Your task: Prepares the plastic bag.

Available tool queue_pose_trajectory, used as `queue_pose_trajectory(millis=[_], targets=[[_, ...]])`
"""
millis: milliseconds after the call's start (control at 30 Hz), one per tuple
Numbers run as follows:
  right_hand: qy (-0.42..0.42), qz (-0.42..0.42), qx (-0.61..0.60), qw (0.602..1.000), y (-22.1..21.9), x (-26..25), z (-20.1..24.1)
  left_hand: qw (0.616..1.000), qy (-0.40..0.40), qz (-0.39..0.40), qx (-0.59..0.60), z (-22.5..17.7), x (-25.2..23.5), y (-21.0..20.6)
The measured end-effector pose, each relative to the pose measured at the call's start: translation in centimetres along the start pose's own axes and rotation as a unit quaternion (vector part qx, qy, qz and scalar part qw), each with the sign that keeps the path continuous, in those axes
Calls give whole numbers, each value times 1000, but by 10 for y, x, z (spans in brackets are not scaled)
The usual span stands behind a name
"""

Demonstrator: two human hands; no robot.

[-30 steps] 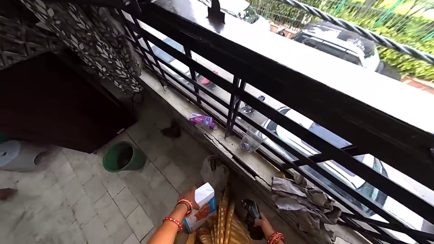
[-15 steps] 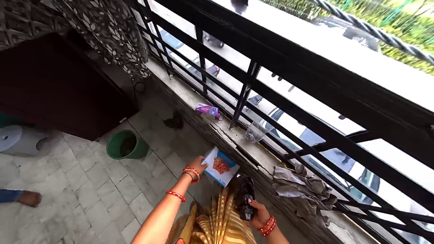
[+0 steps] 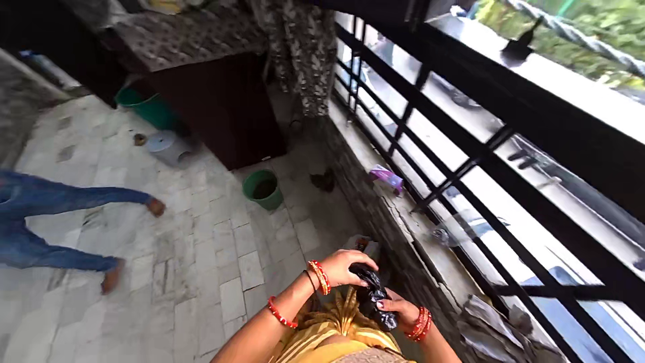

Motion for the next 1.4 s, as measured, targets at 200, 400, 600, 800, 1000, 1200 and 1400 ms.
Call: queue_pose_trajectory(millis=[200, 400, 600, 800, 1000, 1200, 1400], targets=[[17, -70, -30, 997, -11, -29, 26, 971, 168, -160, 65, 40, 48, 44], [53, -156, -119, 979, -17, -57, 28, 933, 180, -233, 206, 46, 88, 57], [39, -246, -145, 958, -22, -71, 18, 944, 106, -282, 137, 7, 100, 64], [81, -187, -143, 969, -16, -70, 27, 937, 20, -318, 143, -37, 121, 86], [165, -121, -142, 969, 2, -68, 57, 910, 20, -390, 139, -42, 151, 114], [202, -183, -164, 948, 14, -66, 75, 799, 168, -555, 157, -4, 210, 144], [165, -149, -68, 973, 9, -62, 90, 726, 207, -635, 162, 16, 250, 158]])
Point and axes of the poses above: each hand's wrist, its own x-axis away from the middle knuckle, its own y-axis out of the back of the hand, z = x × y, the point moved 8 cm from there along -x, towards the middle knuckle, and after that the axes turned 12 degrees about -x, right-handed, at the moved point
